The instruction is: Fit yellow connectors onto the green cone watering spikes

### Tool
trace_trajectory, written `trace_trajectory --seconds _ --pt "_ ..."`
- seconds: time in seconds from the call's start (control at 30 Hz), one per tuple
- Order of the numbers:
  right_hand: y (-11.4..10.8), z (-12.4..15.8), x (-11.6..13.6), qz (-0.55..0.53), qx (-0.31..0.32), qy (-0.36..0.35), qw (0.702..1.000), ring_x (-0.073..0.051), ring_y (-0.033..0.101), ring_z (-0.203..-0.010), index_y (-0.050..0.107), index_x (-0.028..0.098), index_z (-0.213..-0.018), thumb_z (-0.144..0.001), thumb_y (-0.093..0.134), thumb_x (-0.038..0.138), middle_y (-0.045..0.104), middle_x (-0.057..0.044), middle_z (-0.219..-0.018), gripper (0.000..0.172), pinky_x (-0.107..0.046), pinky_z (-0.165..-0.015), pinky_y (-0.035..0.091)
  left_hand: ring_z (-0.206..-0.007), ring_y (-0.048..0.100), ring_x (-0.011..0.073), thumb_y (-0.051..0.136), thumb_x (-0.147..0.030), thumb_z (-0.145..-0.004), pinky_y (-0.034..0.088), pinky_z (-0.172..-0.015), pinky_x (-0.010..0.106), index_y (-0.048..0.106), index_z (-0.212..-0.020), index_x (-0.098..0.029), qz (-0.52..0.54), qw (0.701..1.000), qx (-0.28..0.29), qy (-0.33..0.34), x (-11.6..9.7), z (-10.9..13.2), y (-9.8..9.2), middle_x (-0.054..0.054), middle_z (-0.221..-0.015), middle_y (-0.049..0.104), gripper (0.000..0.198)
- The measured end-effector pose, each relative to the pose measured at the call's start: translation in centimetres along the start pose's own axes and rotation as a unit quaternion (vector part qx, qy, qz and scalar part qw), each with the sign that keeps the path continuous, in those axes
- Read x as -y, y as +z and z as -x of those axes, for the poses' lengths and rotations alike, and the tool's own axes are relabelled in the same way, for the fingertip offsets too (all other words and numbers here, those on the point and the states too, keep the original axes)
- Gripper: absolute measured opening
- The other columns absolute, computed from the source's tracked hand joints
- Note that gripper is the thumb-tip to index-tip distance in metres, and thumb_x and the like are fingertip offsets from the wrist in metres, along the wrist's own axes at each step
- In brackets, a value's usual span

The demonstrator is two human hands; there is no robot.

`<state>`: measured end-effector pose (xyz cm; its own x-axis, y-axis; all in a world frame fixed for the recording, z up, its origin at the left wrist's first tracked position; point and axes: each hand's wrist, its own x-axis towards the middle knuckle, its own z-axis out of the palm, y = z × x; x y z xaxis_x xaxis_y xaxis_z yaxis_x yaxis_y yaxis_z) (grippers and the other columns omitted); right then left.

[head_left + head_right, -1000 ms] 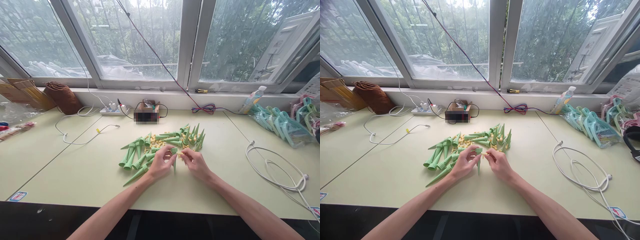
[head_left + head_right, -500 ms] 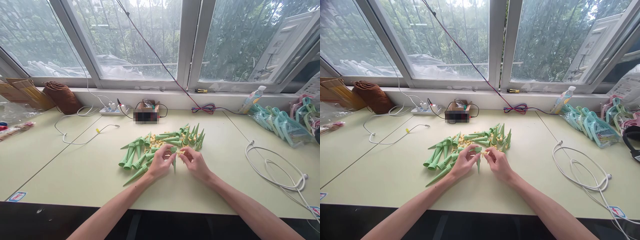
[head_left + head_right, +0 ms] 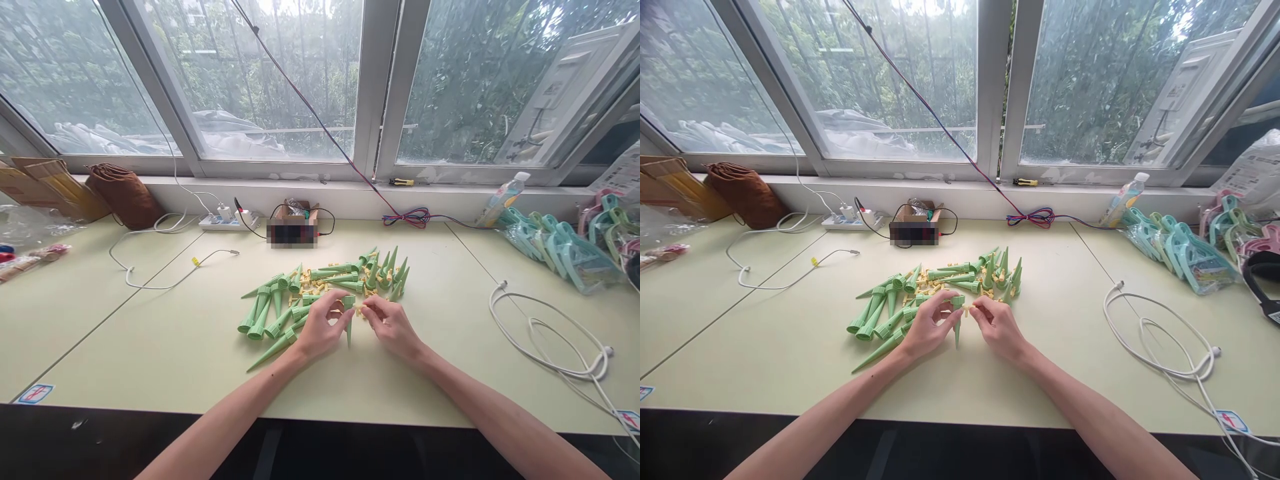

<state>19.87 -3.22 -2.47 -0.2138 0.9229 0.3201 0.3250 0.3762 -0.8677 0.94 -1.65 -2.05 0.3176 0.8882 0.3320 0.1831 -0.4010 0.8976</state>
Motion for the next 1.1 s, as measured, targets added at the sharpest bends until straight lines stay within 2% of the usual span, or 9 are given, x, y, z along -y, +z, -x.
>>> trace_trajectory --seconds 0.13,0.27,0.33,0.43,0.53,0.7,0.87,1.0,1.1 --pt "0.2 -0.1 -0.2 0.001 -0.008 0.003 1.000 -0.012 0.046 -0.055 0.057 0.019 -0.082 -0.098 0.049 0.039 0.052 0.001 -0.065 0.027 -0.024 -0.050 0.034 -0.076 0.063 0.0141 0.064 -0.035 -0.089 0.057 -0.069 0.027 0.059 -0.110 -0.019 0.026 1.000 -0.003 -0.017 0.0 0.0 0.0 0.005 -0.094 0.061 0.027" --pt "0.4 0.2 -0.5 0.027 -0.040 -0.024 0.999 -0.012 0.048 -0.052 0.056 0.019 -0.104 -0.098 0.050 0.037 0.053 0.004 -0.062 0.019 -0.024 -0.050 0.038 -0.061 0.065 0.0123 0.065 -0.038 -0.089 0.055 -0.057 0.025 0.057 -0.107 -0.019 0.109 0.992 -0.004 -0.057 0.0 -0.3 0.0 0.000 -0.081 0.059 0.027" --pt "0.5 0.4 -0.5 0.061 -0.049 -0.071 0.994 -0.011 0.046 -0.049 0.052 0.020 -0.116 -0.098 0.051 0.032 0.055 0.004 -0.066 0.022 -0.023 -0.049 0.038 -0.054 0.064 0.0110 0.067 -0.040 -0.087 0.054 -0.052 0.025 0.057 -0.101 -0.018 0.155 0.985 -0.024 -0.071 -0.1 -0.6 0.0 -0.001 -0.080 0.058 0.027" --pt "0.5 0.9 -0.4 0.135 -0.023 -0.185 0.973 -0.009 0.045 -0.047 0.050 0.022 -0.127 -0.097 0.051 0.024 0.062 0.002 -0.074 0.030 -0.022 -0.049 0.039 -0.051 0.062 0.0111 0.068 -0.043 -0.086 0.056 -0.049 0.026 0.057 -0.089 -0.017 0.203 0.974 -0.046 -0.084 -0.3 -0.9 -0.1 -0.002 -0.075 0.059 0.029" --pt "0.5 1.1 0.0 0.199 0.005 -0.260 0.945 -0.011 0.052 -0.051 0.054 0.023 -0.127 -0.096 0.052 0.021 0.066 -0.001 -0.077 0.031 -0.024 -0.054 0.041 -0.047 0.061 0.0118 0.067 -0.046 -0.086 0.054 -0.045 0.026 0.055 -0.081 -0.016 0.221 0.971 -0.037 -0.086 -0.4 -0.9 -0.2 -0.003 -0.063 0.059 0.032" --pt "0.5 1.3 1.0 0.211 0.009 -0.253 0.944 -0.015 0.058 -0.059 0.066 0.024 -0.109 -0.098 0.048 0.022 0.071 -0.006 -0.082 0.021 -0.027 -0.057 0.045 -0.040 0.060 0.0127 0.062 -0.050 -0.089 0.047 -0.036 0.021 0.053 -0.080 -0.016 0.187 0.980 0.002 -0.064 -0.6 -0.5 0.0 -0.002 -0.054 0.060 0.036" --pt "-0.9 1.4 2.8 0.184 -0.086 -0.228 0.952 -0.014 0.057 -0.053 0.067 0.023 -0.099 -0.099 0.048 0.028 0.070 -0.006 -0.077 0.020 -0.027 -0.054 0.047 -0.037 0.058 0.0097 0.054 -0.052 -0.093 0.042 -0.033 0.018 0.053 -0.083 -0.015 0.194 0.979 0.035 -0.056 -0.4 -0.3 0.3 0.001 -0.064 0.064 0.039" --pt "-4.4 0.7 4.6 0.208 -0.197 -0.203 0.936 -0.016 0.062 -0.058 0.065 0.021 -0.091 -0.098 0.051 0.030 0.072 -0.006 -0.078 0.018 -0.028 -0.060 0.050 -0.041 0.059 0.0095 0.051 -0.053 -0.094 0.043 -0.034 0.018 0.058 -0.090 -0.013 0.184 0.981 0.034 -0.055 0.1 -0.3 0.4 0.001 -0.067 0.062 0.040" --pt "-7.3 -0.6 5.5 0.216 -0.269 -0.138 0.928 -0.016 0.064 -0.059 0.063 0.019 -0.086 -0.096 0.053 0.039 0.069 -0.004 -0.069 0.024 -0.026 -0.060 0.051 -0.041 0.059 0.0091 0.051 -0.053 -0.094 0.043 -0.034 0.018 0.059 -0.088 -0.013 0.172 0.983 0.042 -0.053 0.4 -0.2 0.4 0.001 -0.067 0.062 0.041"
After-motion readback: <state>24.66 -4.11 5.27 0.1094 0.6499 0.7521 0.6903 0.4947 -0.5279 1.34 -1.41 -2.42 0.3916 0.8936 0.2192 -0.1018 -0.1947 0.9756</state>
